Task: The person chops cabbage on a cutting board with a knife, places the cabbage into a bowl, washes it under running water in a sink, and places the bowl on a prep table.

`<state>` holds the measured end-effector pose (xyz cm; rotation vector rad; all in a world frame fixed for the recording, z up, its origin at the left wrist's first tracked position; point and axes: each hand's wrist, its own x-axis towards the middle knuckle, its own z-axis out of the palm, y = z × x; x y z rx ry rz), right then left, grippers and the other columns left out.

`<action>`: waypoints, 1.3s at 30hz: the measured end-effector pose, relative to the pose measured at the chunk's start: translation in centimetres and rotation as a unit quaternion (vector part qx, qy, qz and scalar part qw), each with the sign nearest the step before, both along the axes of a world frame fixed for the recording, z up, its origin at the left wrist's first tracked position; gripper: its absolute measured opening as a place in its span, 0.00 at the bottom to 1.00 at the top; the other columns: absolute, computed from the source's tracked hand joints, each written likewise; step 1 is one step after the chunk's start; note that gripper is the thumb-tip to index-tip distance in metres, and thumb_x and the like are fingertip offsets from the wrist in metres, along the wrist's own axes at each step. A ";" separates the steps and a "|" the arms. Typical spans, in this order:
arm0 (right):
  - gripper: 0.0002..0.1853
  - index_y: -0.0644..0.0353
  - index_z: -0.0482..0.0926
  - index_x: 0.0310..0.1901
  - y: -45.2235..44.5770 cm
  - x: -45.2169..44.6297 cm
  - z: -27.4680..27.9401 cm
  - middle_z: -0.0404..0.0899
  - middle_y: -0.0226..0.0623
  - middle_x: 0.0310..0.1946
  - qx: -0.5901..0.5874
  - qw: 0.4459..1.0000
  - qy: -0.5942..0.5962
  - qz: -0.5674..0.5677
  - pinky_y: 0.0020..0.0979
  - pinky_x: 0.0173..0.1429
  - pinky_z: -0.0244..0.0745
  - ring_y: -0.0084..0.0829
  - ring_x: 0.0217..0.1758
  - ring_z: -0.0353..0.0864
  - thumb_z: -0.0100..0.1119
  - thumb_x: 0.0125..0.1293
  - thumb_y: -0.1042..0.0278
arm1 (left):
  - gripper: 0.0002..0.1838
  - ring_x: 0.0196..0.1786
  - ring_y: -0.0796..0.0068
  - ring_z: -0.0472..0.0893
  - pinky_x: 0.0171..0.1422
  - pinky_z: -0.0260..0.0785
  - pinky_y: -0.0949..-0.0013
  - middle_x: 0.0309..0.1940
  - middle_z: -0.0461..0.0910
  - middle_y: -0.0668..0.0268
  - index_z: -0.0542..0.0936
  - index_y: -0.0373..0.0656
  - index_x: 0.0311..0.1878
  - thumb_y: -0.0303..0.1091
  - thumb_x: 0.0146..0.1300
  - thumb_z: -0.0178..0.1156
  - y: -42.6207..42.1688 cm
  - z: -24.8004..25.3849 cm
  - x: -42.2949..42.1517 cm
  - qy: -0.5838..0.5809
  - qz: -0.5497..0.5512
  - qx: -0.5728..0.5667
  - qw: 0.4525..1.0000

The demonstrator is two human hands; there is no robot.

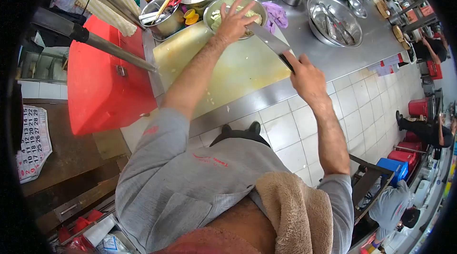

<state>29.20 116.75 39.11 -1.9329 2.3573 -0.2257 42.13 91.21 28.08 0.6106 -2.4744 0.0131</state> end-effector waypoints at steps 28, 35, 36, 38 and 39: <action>0.32 0.49 0.66 0.63 7.8 3.0 -11.5 0.76 0.47 0.39 0.033 0.962 -0.247 0.109 0.45 0.42 0.75 0.51 0.38 0.78 0.58 0.54 0.77 | 0.16 0.50 0.45 0.74 0.55 0.67 0.51 0.46 0.74 0.45 0.78 0.41 0.46 0.40 0.59 0.54 2.8 -7.9 25.6 -0.076 0.383 0.199 0.899; 0.30 0.51 0.67 0.62 -2.7 5.8 -11.7 0.76 0.49 0.40 -0.005 0.977 -0.187 0.107 0.45 0.45 0.73 0.51 0.42 0.77 0.56 0.55 0.75 | 0.17 0.56 0.47 0.69 0.60 0.63 0.51 0.52 0.71 0.47 0.75 0.39 0.51 0.34 0.59 0.54 10.2 -5.8 21.0 0.054 0.315 0.279 0.906; 0.30 0.51 0.67 0.62 -2.8 6.8 -11.7 0.76 0.49 0.40 0.009 0.978 -0.167 0.124 0.45 0.46 0.73 0.51 0.42 0.77 0.56 0.55 0.75 | 0.17 0.57 0.47 0.69 0.61 0.62 0.51 0.51 0.71 0.47 0.75 0.39 0.51 0.32 0.59 0.54 10.4 -5.4 21.0 0.063 0.246 0.288 0.923; 0.30 0.50 0.67 0.62 -2.0 7.8 -11.1 0.76 0.47 0.39 0.051 0.977 -0.128 0.166 0.44 0.47 0.74 0.50 0.41 0.78 0.57 0.55 0.75 | 0.18 0.57 0.47 0.69 0.61 0.62 0.52 0.51 0.71 0.47 0.75 0.40 0.53 0.30 0.58 0.54 9.9 -5.1 22.9 0.074 0.272 0.260 0.924; 0.30 0.50 0.67 0.62 -1.2 7.6 -10.4 0.76 0.47 0.39 0.051 0.977 -0.127 0.166 0.44 0.47 0.74 0.50 0.41 0.78 0.57 0.55 0.75 | 0.19 0.56 0.47 0.70 0.62 0.62 0.53 0.51 0.71 0.47 0.74 0.41 0.54 0.28 0.57 0.54 9.6 -5.1 24.1 0.084 0.297 0.234 0.922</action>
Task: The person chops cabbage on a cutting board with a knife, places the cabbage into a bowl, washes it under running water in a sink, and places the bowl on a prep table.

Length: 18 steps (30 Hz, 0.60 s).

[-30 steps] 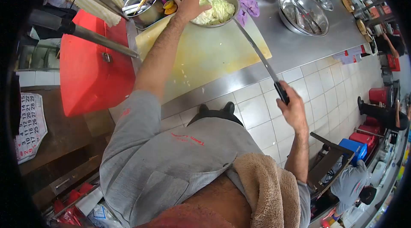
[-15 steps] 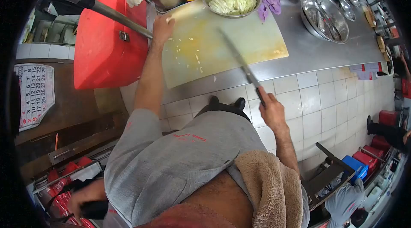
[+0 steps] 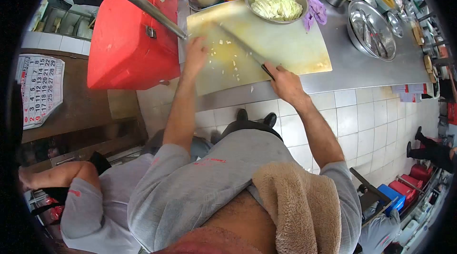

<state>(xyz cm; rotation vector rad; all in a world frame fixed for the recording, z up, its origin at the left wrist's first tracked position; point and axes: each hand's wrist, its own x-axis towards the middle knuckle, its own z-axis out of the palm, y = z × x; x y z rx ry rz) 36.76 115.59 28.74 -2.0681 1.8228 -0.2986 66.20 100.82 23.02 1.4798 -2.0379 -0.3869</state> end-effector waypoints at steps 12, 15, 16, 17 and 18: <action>0.31 0.44 0.69 0.61 -1.1 -0.4 -1.7 0.75 0.45 0.39 -0.033 0.999 0.017 0.014 0.45 0.45 0.76 0.49 0.41 0.78 0.54 0.53 0.75 | 0.21 0.53 0.44 0.71 0.60 0.64 0.53 0.48 0.71 0.43 0.72 0.35 0.54 0.23 0.54 0.50 -2.1 0.3 1.8 0.007 0.113 -0.001 0.994; 0.31 0.45 0.69 0.62 -1.0 -0.6 0.5 0.76 0.45 0.42 0.029 0.994 -0.045 0.096 0.42 0.48 0.75 0.47 0.44 0.78 0.56 0.53 0.76 | 0.20 0.53 0.44 0.71 0.59 0.64 0.51 0.46 0.72 0.44 0.73 0.35 0.51 0.23 0.53 0.51 -3.9 0.4 2.7 -0.026 0.104 0.008 0.994; 0.31 0.45 0.69 0.62 -2.0 -0.9 0.1 0.76 0.45 0.42 0.030 0.994 -0.046 0.096 0.42 0.48 0.75 0.47 0.44 0.78 0.56 0.53 0.76 | 0.20 0.53 0.44 0.71 0.59 0.64 0.51 0.46 0.72 0.44 0.73 0.35 0.51 0.23 0.53 0.51 -4.8 -0.2 3.0 -0.027 0.104 0.008 0.994; 0.32 0.45 0.69 0.62 -3.4 -1.3 -0.2 0.76 0.45 0.43 0.003 0.995 -0.059 0.074 0.42 0.49 0.75 0.47 0.44 0.78 0.55 0.53 0.76 | 0.18 0.52 0.44 0.72 0.59 0.63 0.50 0.45 0.73 0.44 0.74 0.35 0.49 0.23 0.52 0.52 -5.6 -0.8 3.1 -0.047 0.088 0.007 0.995; 0.32 0.45 0.68 0.62 -4.8 -1.6 -0.5 0.76 0.44 0.44 -0.024 0.996 -0.072 0.053 0.42 0.49 0.75 0.47 0.45 0.78 0.55 0.53 0.77 | 0.16 0.52 0.45 0.72 0.59 0.63 0.49 0.43 0.74 0.45 0.75 0.35 0.46 0.22 0.51 0.52 -6.2 -1.3 3.3 -0.067 0.073 0.005 0.995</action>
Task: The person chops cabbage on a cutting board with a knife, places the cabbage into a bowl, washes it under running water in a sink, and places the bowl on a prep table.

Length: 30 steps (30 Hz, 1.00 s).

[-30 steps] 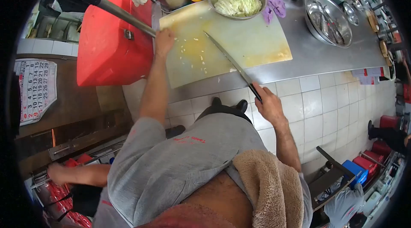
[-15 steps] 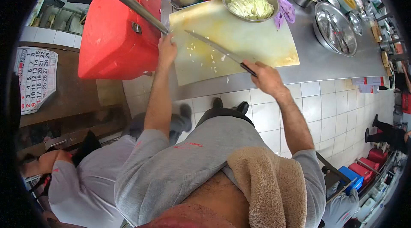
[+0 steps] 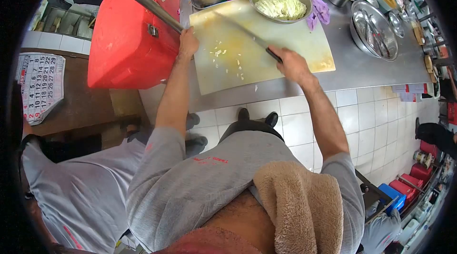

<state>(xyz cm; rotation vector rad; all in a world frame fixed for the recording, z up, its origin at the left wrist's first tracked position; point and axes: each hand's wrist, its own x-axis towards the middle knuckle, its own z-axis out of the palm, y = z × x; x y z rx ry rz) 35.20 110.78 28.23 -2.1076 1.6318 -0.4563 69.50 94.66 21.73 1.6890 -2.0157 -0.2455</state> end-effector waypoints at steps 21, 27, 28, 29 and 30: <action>0.31 0.45 0.69 0.61 5.6 0.9 0.2 0.76 0.43 0.38 0.013 0.997 0.071 -0.005 0.41 0.45 0.76 0.46 0.41 0.79 0.56 0.53 0.76 | 0.17 0.50 0.49 0.76 0.56 0.68 0.57 0.42 0.77 0.46 0.79 0.34 0.45 0.18 0.51 0.51 -2.0 0.9 -0.6 0.086 -0.066 -0.078 0.991; 0.30 0.52 0.69 0.63 8.6 -2.7 1.1 0.78 0.42 0.48 0.119 0.966 -0.205 -0.102 0.31 0.35 0.75 0.29 0.29 0.76 0.59 0.57 0.78 | 0.16 0.49 0.48 0.74 0.55 0.67 0.56 0.41 0.76 0.47 0.78 0.34 0.43 0.17 0.50 0.50 -0.3 -0.3 -2.2 -0.019 -0.125 0.008 0.992; 0.29 0.53 0.68 0.64 8.8 -2.7 1.5 0.78 0.41 0.49 0.253 0.910 -0.256 -0.205 0.28 0.32 0.74 0.23 0.25 0.73 0.59 0.59 0.77 | 0.15 0.49 0.48 0.74 0.55 0.67 0.56 0.40 0.76 0.47 0.78 0.34 0.43 0.18 0.51 0.50 1.6 -0.1 -3.0 -0.002 -0.145 0.006 0.989; 0.29 0.53 0.66 0.65 9.3 -2.3 0.9 0.78 0.34 0.40 0.239 0.901 -0.298 -0.204 0.23 0.28 0.69 0.19 0.21 0.65 0.58 0.61 0.76 | 0.14 0.49 0.48 0.74 0.55 0.66 0.56 0.40 0.76 0.48 0.77 0.34 0.43 0.18 0.52 0.50 3.8 0.2 -3.6 0.014 -0.164 0.006 0.986; 0.29 0.53 0.66 0.65 9.3 -1.7 1.2 0.78 0.34 0.40 0.240 0.900 -0.300 -0.205 0.23 0.28 0.69 0.19 0.21 0.65 0.58 0.61 0.76 | 0.14 0.49 0.48 0.74 0.55 0.66 0.56 0.40 0.76 0.48 0.77 0.34 0.43 0.18 0.52 0.50 5.7 0.5 -4.3 0.013 -0.166 0.007 0.986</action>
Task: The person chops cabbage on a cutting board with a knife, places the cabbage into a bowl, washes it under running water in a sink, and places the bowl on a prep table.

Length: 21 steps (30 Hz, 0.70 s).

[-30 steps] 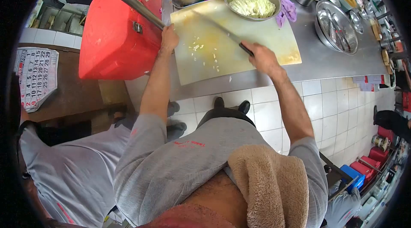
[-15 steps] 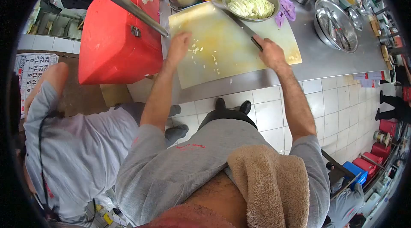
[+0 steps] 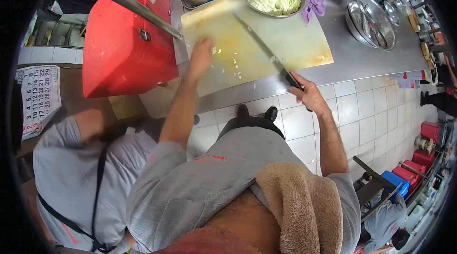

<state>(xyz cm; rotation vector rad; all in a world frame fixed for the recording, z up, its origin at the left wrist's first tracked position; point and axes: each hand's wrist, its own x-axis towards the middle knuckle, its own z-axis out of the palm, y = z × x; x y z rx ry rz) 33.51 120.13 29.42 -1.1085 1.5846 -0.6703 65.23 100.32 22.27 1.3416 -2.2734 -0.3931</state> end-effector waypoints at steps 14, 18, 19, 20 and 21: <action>0.26 0.54 0.62 0.67 12.0 -4.2 -3.9 0.70 0.29 0.22 0.013 0.974 -0.065 -0.215 0.21 0.16 0.62 0.17 0.13 0.64 0.53 0.69 0.63 | 0.53 0.66 0.46 0.56 0.66 0.49 0.46 0.65 0.54 0.46 0.56 0.43 0.70 0.58 0.44 0.69 10.8 4.0 -1.7 -0.077 0.044 0.069 0.994; 0.27 0.52 0.60 0.68 12.2 -0.2 -5.4 0.70 0.30 0.22 0.011 0.962 -0.128 -0.240 0.21 0.14 0.61 0.18 0.12 0.65 0.52 0.69 0.61 | 0.50 0.64 0.47 0.60 0.66 0.50 0.45 0.62 0.59 0.46 0.61 0.42 0.67 0.59 0.44 0.69 10.8 2.0 -4.1 -0.051 0.098 0.003 0.994; 0.27 0.51 0.59 0.68 12.1 0.9 -5.2 0.70 0.30 0.21 0.019 0.968 -0.117 -0.219 0.21 0.14 0.61 0.18 0.12 0.65 0.51 0.69 0.61 | 0.49 0.63 0.47 0.60 0.65 0.51 0.45 0.62 0.59 0.47 0.61 0.42 0.67 0.58 0.45 0.68 10.2 1.0 -3.9 -0.032 0.115 -0.011 0.993; 0.27 0.51 0.60 0.68 12.0 2.0 -5.0 0.70 0.29 0.21 0.030 0.971 -0.118 -0.205 0.21 0.15 0.62 0.18 0.12 0.65 0.50 0.70 0.62 | 0.48 0.63 0.48 0.60 0.65 0.52 0.46 0.61 0.60 0.47 0.61 0.42 0.67 0.58 0.46 0.68 9.8 0.1 -3.7 -0.014 0.131 -0.024 0.991; 0.26 0.50 0.60 0.68 11.5 3.0 -4.8 0.69 0.29 0.21 0.032 0.975 -0.119 -0.186 0.21 0.15 0.62 0.18 0.12 0.65 0.50 0.70 0.63 | 0.48 0.63 0.48 0.60 0.65 0.52 0.46 0.61 0.60 0.47 0.61 0.42 0.67 0.58 0.46 0.68 9.2 0.0 -3.4 -0.016 0.132 -0.023 0.991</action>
